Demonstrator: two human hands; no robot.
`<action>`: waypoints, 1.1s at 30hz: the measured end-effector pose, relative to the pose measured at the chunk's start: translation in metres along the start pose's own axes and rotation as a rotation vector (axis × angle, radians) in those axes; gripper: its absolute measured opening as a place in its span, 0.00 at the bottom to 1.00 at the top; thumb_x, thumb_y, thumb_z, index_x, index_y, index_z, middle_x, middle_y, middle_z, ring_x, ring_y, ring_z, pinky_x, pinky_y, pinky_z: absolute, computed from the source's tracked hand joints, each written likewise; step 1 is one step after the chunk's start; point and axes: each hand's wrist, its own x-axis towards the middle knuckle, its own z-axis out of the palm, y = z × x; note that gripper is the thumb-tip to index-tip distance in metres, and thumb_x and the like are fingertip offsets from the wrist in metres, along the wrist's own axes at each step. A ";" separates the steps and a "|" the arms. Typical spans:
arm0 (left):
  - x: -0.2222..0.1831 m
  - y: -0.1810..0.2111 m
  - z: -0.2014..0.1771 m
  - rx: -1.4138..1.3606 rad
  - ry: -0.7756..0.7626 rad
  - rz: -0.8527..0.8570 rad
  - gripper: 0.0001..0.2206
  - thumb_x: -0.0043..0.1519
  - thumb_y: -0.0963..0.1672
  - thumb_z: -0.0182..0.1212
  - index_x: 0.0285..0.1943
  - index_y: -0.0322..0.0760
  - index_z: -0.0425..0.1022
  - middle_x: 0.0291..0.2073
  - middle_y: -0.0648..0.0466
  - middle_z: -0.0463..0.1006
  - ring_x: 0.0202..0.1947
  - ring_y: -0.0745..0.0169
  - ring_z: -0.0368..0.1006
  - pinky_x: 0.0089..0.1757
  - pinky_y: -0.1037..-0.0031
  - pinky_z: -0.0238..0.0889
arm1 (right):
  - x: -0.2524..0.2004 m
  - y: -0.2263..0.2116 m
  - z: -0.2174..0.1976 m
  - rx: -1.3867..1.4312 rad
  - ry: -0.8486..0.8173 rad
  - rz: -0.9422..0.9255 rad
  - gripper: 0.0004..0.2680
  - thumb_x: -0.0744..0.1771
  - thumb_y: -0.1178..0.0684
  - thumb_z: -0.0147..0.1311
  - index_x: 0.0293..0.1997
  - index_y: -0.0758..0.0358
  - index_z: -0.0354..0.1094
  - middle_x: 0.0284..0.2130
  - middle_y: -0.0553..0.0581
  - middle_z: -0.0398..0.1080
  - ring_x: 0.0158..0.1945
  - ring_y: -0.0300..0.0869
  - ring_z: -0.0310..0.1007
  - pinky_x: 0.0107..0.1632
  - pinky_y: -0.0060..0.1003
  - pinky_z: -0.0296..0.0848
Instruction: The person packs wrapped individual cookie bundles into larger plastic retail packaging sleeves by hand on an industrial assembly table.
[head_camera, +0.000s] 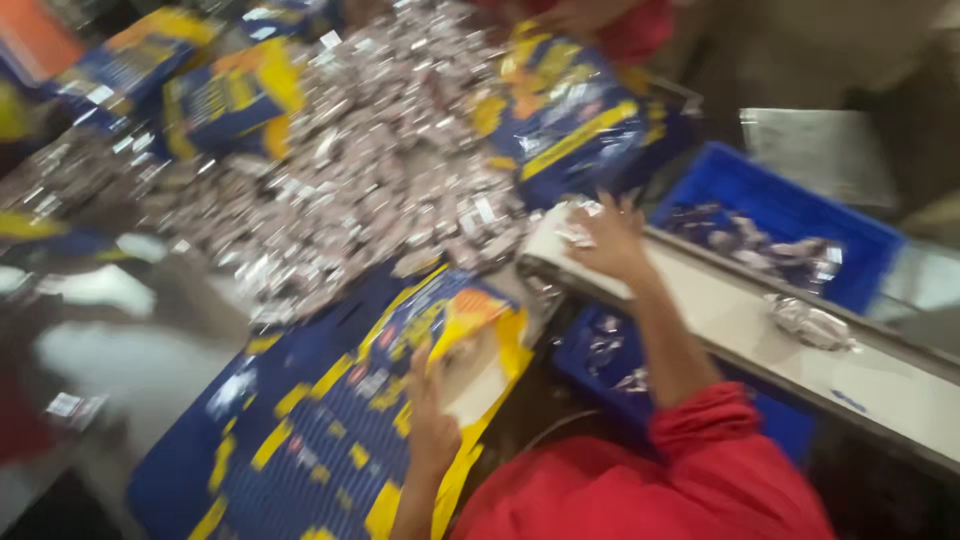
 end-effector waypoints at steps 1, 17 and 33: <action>0.003 0.003 -0.002 -0.010 0.006 -0.031 0.42 0.44 0.32 0.44 0.77 0.33 0.54 0.77 0.40 0.51 0.79 0.40 0.40 0.71 0.49 0.28 | -0.005 0.003 -0.002 -0.013 0.030 -0.076 0.23 0.58 0.43 0.69 0.58 0.49 0.74 0.63 0.68 0.60 0.67 0.69 0.51 0.65 0.66 0.53; -0.008 -0.017 0.007 -0.175 0.367 -0.145 0.30 0.59 0.33 0.53 0.74 0.29 0.56 0.77 0.42 0.53 0.76 0.46 0.51 0.67 0.61 0.49 | -0.132 -0.203 0.211 2.110 -0.829 0.038 0.27 0.65 0.54 0.67 0.71 0.63 0.57 0.52 0.58 0.70 0.48 0.44 0.69 0.49 0.41 0.70; -0.044 -0.031 0.057 0.121 0.022 -0.120 0.32 0.52 0.32 0.48 0.71 0.31 0.62 0.75 0.43 0.56 0.78 0.41 0.41 0.69 0.43 0.21 | -0.159 -0.144 0.213 0.394 -0.060 -0.382 0.23 0.63 0.57 0.60 0.66 0.65 0.61 0.56 0.64 0.67 0.56 0.53 0.65 0.58 0.46 0.65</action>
